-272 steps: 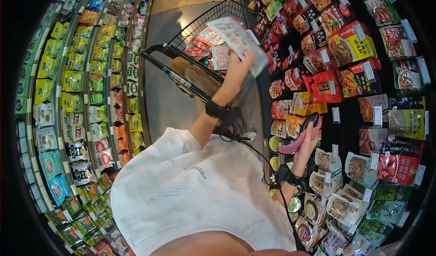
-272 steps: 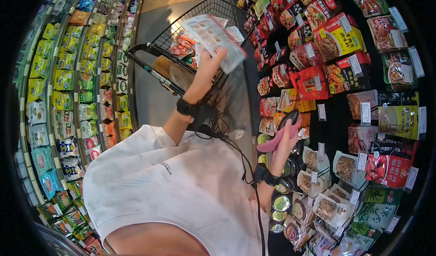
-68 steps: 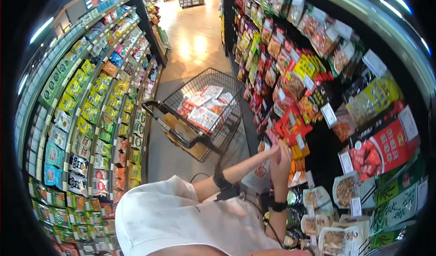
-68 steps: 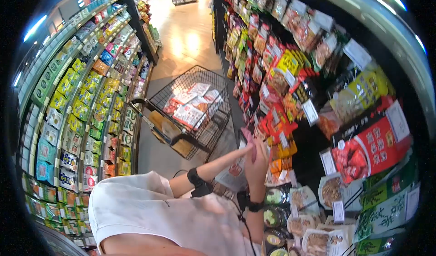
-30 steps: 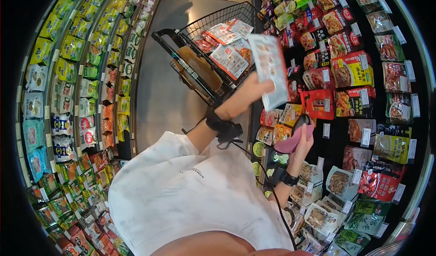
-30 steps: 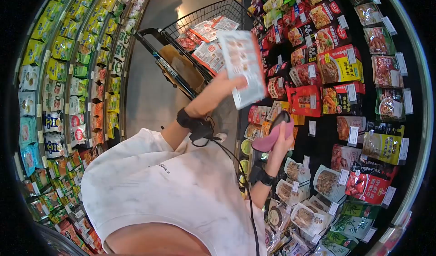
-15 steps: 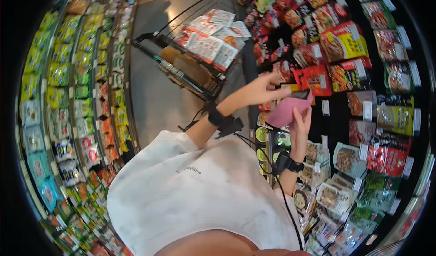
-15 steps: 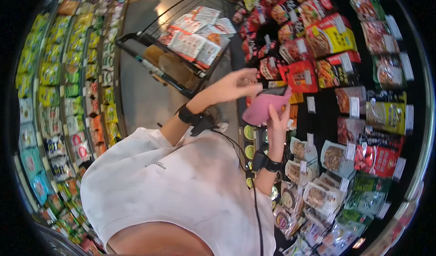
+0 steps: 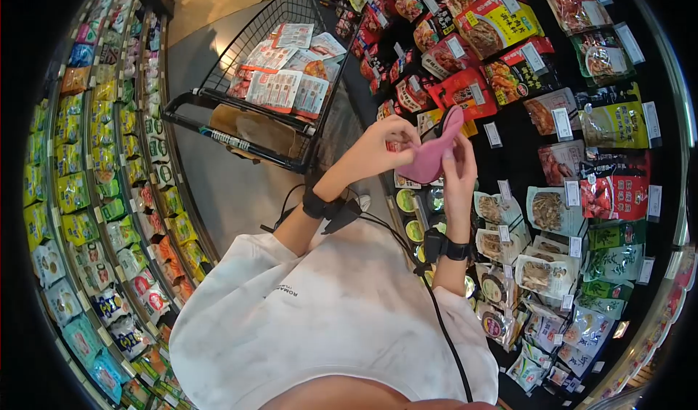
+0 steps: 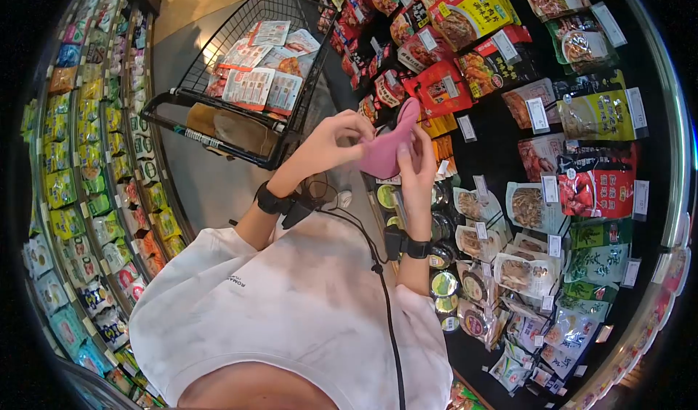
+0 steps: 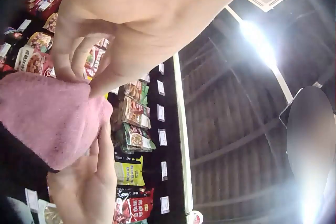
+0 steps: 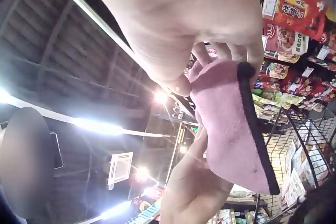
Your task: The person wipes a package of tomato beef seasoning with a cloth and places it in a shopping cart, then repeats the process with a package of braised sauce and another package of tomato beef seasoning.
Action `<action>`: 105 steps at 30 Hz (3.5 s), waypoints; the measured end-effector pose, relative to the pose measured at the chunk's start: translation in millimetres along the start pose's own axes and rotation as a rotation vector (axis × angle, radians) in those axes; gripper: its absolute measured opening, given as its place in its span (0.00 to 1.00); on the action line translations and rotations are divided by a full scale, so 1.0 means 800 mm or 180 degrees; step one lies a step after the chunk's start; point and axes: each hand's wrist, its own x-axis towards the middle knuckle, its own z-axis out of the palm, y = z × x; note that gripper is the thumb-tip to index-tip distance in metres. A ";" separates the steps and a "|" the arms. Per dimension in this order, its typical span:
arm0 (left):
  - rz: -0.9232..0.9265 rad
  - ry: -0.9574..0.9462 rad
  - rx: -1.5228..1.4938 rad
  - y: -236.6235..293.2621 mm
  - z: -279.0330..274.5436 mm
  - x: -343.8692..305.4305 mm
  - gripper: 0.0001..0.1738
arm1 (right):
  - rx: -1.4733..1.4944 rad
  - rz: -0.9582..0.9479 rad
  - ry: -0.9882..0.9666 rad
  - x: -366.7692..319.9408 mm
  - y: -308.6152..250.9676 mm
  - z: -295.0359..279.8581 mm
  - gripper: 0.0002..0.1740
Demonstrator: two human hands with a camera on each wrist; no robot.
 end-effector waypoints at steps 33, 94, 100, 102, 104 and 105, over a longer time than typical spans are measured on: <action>0.0385 0.0938 0.1617 0.039 -0.014 -0.010 0.14 | -0.2089 -0.0361 0.0055 -0.031 -0.041 -0.040 0.12; -0.1963 0.0376 -0.1952 -0.014 0.023 0.016 0.38 | -0.0203 -0.0583 -0.0428 -0.043 -0.038 -0.022 0.11; -0.1371 0.0506 -0.1645 0.005 0.038 0.018 0.19 | -0.0547 -0.0047 -0.0965 -0.064 -0.063 -0.033 0.14; -0.1279 0.0269 -0.1335 -0.007 0.038 0.025 0.18 | -0.0663 -0.0287 -0.0657 -0.058 -0.060 -0.041 0.13; -0.1236 0.0052 -0.1042 -0.025 0.040 0.023 0.20 | -0.0246 -0.1128 -0.0009 -0.042 -0.044 -0.046 0.11; -0.1282 -0.0201 -0.1136 -0.025 0.042 0.023 0.21 | -0.0338 -0.1147 0.0359 -0.038 -0.038 -0.054 0.10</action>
